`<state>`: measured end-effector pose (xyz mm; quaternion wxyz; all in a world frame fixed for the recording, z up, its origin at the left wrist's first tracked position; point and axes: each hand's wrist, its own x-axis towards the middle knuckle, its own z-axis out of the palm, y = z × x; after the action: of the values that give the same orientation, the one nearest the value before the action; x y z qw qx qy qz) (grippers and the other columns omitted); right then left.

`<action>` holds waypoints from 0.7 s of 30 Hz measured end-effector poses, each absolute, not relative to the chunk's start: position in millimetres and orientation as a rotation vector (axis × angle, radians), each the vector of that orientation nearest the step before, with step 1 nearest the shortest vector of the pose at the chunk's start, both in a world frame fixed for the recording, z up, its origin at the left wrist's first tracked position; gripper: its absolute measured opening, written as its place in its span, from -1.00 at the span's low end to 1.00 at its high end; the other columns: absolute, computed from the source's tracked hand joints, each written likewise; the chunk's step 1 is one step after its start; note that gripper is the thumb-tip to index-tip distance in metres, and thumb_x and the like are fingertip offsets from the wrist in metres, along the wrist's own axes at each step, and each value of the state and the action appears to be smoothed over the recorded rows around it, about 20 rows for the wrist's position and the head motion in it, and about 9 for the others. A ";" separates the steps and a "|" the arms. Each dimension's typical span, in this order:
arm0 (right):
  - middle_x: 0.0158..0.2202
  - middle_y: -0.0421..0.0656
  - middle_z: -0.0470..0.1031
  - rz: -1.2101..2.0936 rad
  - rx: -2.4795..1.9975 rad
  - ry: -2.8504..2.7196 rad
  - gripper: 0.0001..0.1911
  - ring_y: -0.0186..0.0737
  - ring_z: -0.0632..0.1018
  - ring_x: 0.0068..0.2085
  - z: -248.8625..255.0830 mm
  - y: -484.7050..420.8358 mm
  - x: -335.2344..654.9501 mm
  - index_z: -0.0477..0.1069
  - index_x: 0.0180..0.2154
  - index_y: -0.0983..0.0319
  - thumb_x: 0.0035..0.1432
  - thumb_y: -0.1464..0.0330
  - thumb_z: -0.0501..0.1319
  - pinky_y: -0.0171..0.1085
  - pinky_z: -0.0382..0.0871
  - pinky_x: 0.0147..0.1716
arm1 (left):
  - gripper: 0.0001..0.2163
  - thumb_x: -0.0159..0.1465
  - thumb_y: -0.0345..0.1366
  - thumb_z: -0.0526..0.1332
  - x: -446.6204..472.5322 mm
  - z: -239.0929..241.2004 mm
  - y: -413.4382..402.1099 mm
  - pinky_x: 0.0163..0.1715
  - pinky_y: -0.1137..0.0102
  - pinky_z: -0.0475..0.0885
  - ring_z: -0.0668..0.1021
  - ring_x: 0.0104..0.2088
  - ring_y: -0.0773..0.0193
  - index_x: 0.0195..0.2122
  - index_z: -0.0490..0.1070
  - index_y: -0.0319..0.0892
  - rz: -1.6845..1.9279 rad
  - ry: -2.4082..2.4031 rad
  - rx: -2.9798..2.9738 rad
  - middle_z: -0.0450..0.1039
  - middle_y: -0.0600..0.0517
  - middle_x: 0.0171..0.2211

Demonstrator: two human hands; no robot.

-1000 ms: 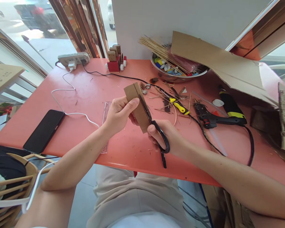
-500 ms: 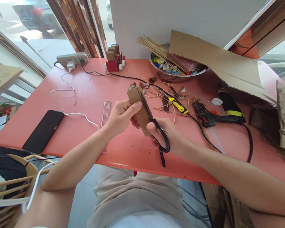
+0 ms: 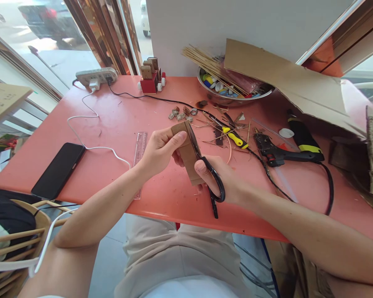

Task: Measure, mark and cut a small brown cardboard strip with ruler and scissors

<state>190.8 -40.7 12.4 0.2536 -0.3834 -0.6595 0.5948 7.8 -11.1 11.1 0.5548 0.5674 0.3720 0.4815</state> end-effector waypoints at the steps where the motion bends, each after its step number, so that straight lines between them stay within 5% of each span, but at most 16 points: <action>1: -0.55 -0.23 0.37 1.611 -1.044 -1.794 -0.07 -0.32 0.38 -0.60 13.2 -41.2 190.5 0.27 -0.47 0.15 -0.02 -0.62 0.09 -0.28 0.35 -0.63 | -0.37 0.12 0.38 0.46 8.7 10.8 -11.9 -0.74 0.49 0.44 0.55 -0.71 0.31 -0.50 0.39 -0.13 1.135 0.870 1.332 0.48 0.12 -0.67; 13: -0.63 -0.35 0.17 1.653 -1.101 -1.721 -0.10 -0.35 0.31 -0.68 5.2 -44.7 190.2 0.23 -0.45 0.13 -0.01 -0.60 0.13 -0.31 0.20 -0.72 | -0.41 0.16 0.32 0.45 9.3 12.7 -13.2 -0.74 0.50 0.44 0.56 -0.71 0.31 -0.53 0.38 -0.13 1.126 0.895 1.340 0.54 0.07 -0.66; 21: -0.52 -0.25 0.36 1.668 -1.075 -1.735 -0.01 -0.28 0.44 -0.54 11.1 -44.2 189.9 0.48 -0.31 0.21 -0.04 -0.62 0.12 -0.28 0.40 -0.61 | -0.45 0.18 0.25 0.45 10.1 15.0 -16.5 -0.73 0.52 0.44 0.54 -0.72 0.33 -0.53 0.40 -0.14 1.063 0.898 1.379 0.50 0.09 -0.67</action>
<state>189.9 -44.2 11.1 0.2502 -0.3949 -0.6372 0.6127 10.1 -16.5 15.0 0.5576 0.5842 0.3806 0.4505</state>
